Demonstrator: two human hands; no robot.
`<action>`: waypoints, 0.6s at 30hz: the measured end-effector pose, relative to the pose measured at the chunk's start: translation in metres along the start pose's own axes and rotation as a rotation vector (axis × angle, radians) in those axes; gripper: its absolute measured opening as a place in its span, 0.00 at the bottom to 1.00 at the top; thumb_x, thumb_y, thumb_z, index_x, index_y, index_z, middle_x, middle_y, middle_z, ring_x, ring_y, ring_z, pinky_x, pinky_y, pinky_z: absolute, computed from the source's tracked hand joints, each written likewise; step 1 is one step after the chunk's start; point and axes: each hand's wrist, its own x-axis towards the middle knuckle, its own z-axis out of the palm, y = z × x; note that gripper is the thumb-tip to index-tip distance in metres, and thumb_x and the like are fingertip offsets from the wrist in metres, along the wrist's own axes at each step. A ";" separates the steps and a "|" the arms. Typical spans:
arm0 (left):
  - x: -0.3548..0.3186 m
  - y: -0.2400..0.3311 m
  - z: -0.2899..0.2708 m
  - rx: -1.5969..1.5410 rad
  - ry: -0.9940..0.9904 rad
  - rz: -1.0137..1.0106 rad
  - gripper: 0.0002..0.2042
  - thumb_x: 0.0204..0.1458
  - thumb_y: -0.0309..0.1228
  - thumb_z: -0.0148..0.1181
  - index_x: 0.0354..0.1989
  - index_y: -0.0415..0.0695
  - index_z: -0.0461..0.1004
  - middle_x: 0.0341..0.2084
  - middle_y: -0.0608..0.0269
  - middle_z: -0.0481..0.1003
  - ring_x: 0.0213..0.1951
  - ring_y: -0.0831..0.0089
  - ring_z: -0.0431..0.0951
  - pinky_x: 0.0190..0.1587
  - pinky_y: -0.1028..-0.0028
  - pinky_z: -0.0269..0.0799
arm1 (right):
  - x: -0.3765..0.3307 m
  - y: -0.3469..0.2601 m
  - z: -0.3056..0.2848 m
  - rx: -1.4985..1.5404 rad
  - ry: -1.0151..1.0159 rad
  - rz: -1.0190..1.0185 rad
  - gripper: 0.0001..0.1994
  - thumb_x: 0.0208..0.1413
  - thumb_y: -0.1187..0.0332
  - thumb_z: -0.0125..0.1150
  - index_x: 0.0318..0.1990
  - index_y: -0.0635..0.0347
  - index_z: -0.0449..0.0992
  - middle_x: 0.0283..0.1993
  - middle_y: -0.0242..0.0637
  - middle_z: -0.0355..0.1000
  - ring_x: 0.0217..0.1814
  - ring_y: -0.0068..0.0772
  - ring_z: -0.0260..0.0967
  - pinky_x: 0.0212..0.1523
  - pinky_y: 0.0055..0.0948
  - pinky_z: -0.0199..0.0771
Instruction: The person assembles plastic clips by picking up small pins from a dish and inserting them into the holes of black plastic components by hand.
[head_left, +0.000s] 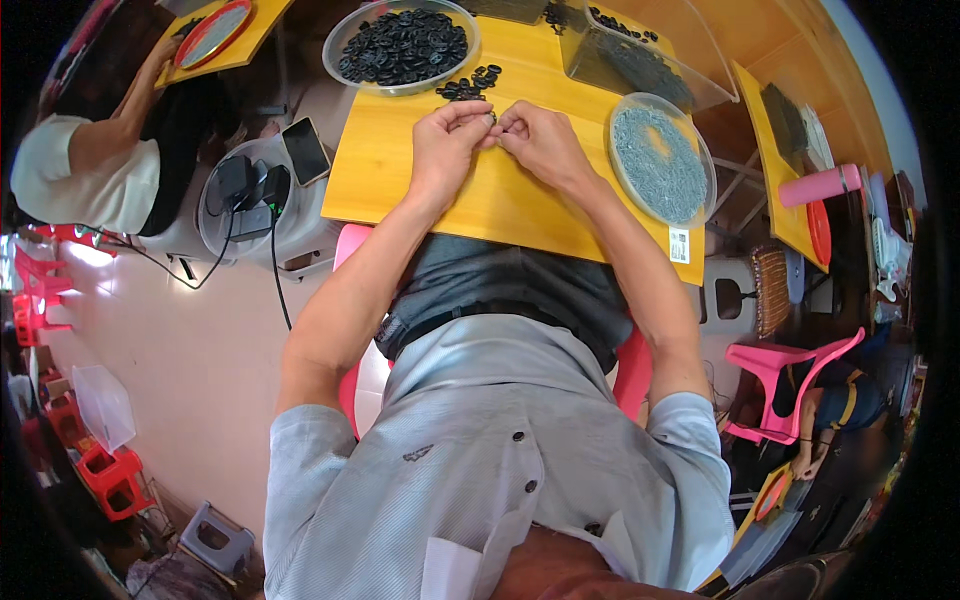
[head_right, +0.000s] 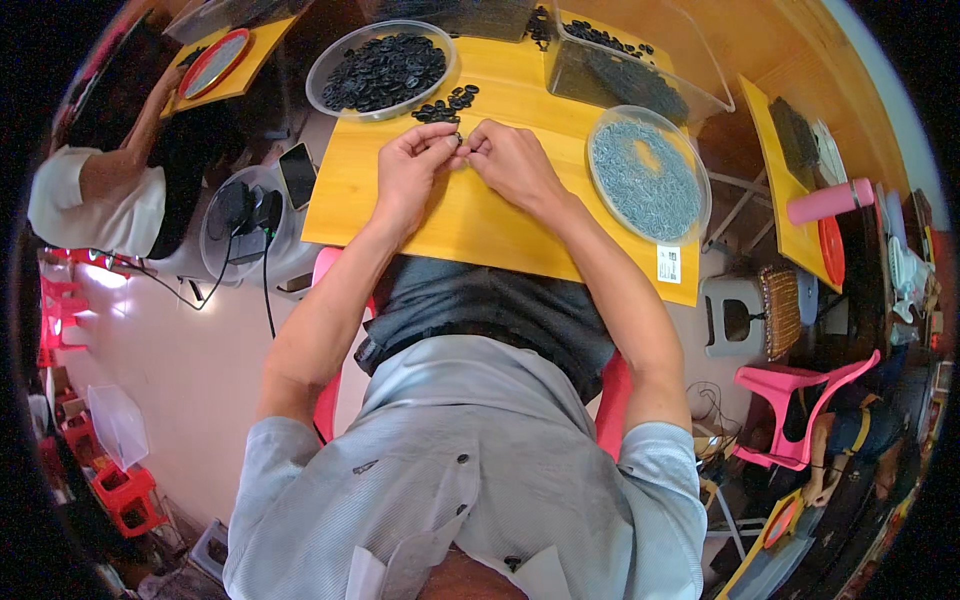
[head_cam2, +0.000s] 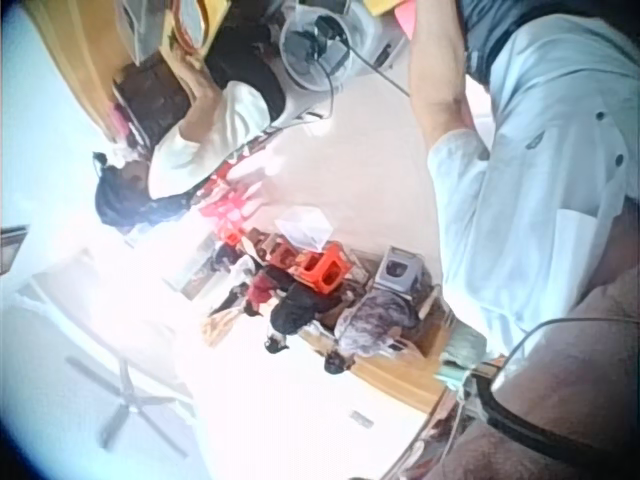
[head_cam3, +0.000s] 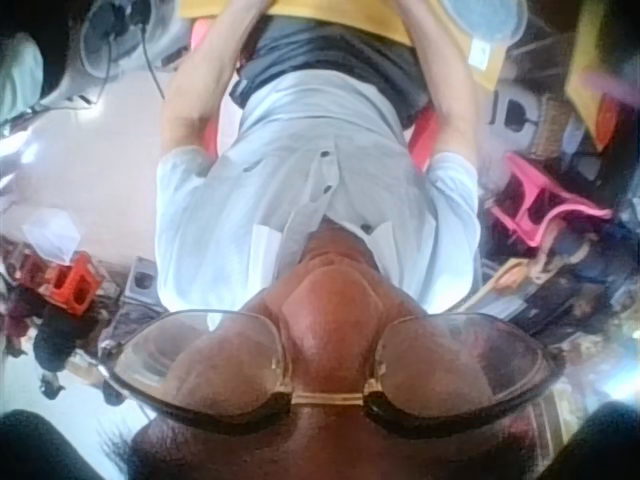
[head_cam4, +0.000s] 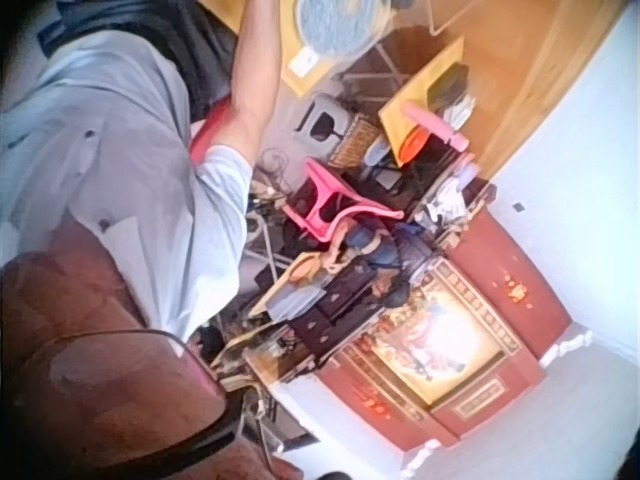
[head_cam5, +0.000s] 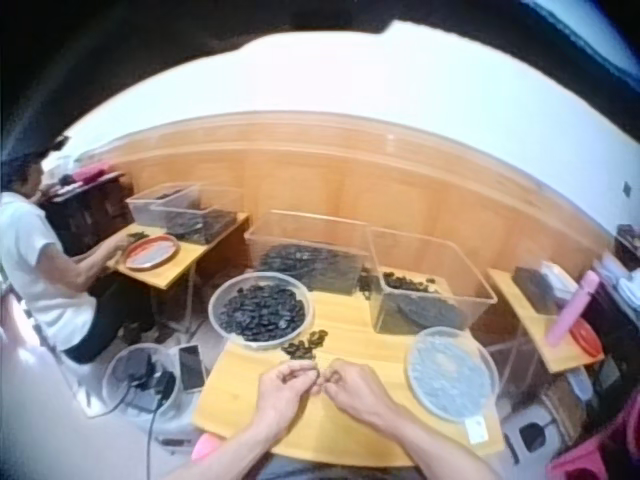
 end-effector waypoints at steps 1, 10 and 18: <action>-0.003 -0.002 0.003 0.000 -0.027 -0.012 0.09 0.60 0.20 0.59 0.48 0.31 0.75 0.38 0.54 0.80 0.39 0.69 0.83 0.42 0.76 0.80 | -0.005 0.000 -0.003 0.107 -0.001 0.061 0.09 0.53 0.71 0.61 0.38 0.68 0.79 0.34 0.46 0.79 0.36 0.42 0.78 0.40 0.36 0.76; -0.012 -0.008 0.014 -0.047 -0.063 -0.081 0.10 0.59 0.20 0.59 0.47 0.29 0.75 0.36 0.53 0.80 0.37 0.70 0.83 0.41 0.78 0.79 | -0.027 0.026 -0.003 0.317 0.086 -0.040 0.11 0.53 0.74 0.62 0.43 0.69 0.80 0.35 0.42 0.80 0.34 0.29 0.77 0.39 0.29 0.76; -0.011 -0.008 0.012 0.010 -0.043 -0.120 0.10 0.58 0.19 0.60 0.47 0.29 0.75 0.36 0.54 0.80 0.37 0.72 0.83 0.41 0.78 0.79 | -0.027 0.029 -0.007 0.555 0.106 0.030 0.10 0.56 0.75 0.60 0.45 0.69 0.80 0.36 0.36 0.80 0.36 0.22 0.76 0.40 0.24 0.77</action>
